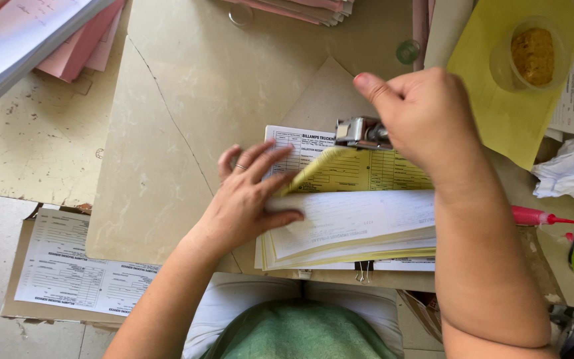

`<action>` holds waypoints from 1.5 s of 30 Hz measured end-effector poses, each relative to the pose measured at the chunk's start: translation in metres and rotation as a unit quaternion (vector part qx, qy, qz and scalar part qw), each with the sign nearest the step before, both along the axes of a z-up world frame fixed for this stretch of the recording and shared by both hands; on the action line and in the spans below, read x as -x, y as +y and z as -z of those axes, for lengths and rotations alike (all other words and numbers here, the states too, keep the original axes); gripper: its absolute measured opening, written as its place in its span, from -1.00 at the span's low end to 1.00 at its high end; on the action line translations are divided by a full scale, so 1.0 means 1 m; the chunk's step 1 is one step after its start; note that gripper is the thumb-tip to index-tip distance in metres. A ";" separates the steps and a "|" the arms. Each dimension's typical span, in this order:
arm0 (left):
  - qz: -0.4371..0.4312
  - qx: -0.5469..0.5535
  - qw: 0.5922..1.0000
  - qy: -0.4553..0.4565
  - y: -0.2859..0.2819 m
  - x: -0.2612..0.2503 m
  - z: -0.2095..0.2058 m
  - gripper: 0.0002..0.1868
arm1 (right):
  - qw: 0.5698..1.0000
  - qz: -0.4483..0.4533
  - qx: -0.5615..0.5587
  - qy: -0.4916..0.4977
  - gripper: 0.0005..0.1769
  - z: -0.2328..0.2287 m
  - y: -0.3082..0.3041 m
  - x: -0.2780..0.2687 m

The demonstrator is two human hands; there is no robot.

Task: The person repeatedly stamps a stack of yellow and white paper forms using a handheld rubber stamp. They tear off the top copy after each stamp and continue processing the next sheet in the stack.

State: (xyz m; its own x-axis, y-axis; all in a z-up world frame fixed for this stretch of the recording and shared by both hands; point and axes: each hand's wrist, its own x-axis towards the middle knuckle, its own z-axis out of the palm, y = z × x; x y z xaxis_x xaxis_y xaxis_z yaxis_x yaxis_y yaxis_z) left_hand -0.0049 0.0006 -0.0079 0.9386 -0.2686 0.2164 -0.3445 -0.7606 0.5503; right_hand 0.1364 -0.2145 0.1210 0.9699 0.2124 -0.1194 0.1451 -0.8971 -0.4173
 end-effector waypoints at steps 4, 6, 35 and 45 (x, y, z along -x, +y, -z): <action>0.117 0.150 0.982 -0.007 -0.001 0.004 -0.017 -0.75 | 0.999 -0.004 0.039 -0.011 -0.11 -0.006 0.004 0.002; 0.100 0.149 0.984 -0.011 -0.002 0.003 0.001 -0.72 | 0.999 0.008 0.030 0.008 -0.19 0.017 -0.001 -0.005; -0.071 -0.102 0.992 -0.021 -0.009 0.013 -0.008 0.06 | 0.998 0.004 -0.065 -0.013 -0.25 -0.003 -0.011 -0.002; 0.142 0.204 0.968 0.009 -0.006 0.028 -0.036 -0.45 | 0.999 0.013 0.032 0.030 -0.14 -0.007 0.016 0.006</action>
State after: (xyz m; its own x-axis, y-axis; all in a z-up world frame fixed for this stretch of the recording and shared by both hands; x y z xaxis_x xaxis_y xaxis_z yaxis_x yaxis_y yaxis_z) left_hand -0.0329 -0.0050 0.0279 0.8443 -0.4120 0.3427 -0.4948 -0.3539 0.7936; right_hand 0.1307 -0.1987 0.1275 0.9658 0.1769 -0.1894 0.0978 -0.9256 -0.3657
